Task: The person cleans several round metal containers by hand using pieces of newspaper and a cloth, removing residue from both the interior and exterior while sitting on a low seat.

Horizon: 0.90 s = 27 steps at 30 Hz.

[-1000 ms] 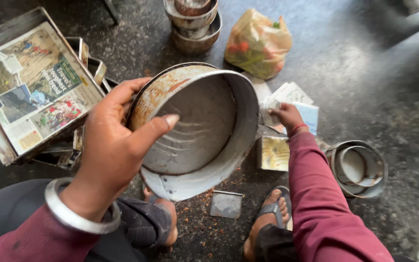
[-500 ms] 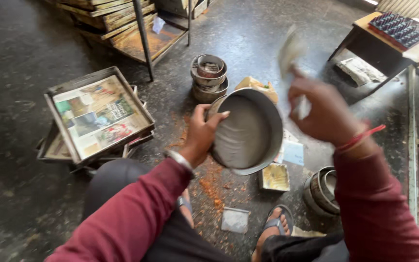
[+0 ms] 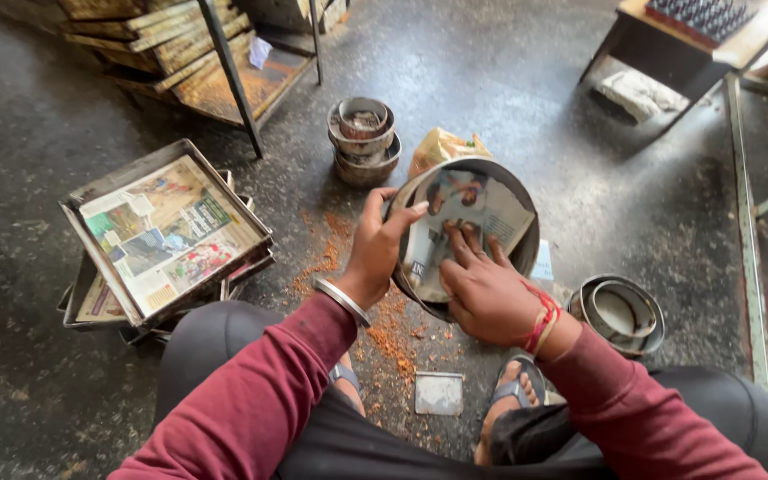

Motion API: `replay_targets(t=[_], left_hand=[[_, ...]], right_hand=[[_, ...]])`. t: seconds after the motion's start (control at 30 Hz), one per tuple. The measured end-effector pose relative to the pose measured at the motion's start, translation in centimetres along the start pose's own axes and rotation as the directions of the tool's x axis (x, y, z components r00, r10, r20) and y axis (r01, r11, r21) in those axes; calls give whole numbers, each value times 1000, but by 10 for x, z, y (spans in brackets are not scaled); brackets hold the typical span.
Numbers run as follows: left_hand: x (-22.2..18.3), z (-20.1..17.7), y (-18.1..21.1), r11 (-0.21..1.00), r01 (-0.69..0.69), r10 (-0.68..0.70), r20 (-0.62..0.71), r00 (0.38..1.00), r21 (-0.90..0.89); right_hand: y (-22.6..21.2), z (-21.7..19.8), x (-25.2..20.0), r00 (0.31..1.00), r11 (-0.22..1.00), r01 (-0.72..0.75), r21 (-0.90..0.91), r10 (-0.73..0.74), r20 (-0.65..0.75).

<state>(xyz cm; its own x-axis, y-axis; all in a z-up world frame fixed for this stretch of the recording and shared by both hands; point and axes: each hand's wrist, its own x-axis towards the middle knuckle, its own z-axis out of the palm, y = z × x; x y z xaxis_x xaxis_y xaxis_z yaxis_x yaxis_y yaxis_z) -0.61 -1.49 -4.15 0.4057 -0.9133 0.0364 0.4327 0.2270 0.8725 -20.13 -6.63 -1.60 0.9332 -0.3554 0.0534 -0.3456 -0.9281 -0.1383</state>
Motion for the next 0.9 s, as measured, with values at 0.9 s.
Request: replay_targets(t=[0.9], left_hand=[[-5, -8, 21, 997, 54, -57, 52, 997, 45]], right_hand=[[14, -32, 19, 985, 943, 73, 325, -17, -169]])
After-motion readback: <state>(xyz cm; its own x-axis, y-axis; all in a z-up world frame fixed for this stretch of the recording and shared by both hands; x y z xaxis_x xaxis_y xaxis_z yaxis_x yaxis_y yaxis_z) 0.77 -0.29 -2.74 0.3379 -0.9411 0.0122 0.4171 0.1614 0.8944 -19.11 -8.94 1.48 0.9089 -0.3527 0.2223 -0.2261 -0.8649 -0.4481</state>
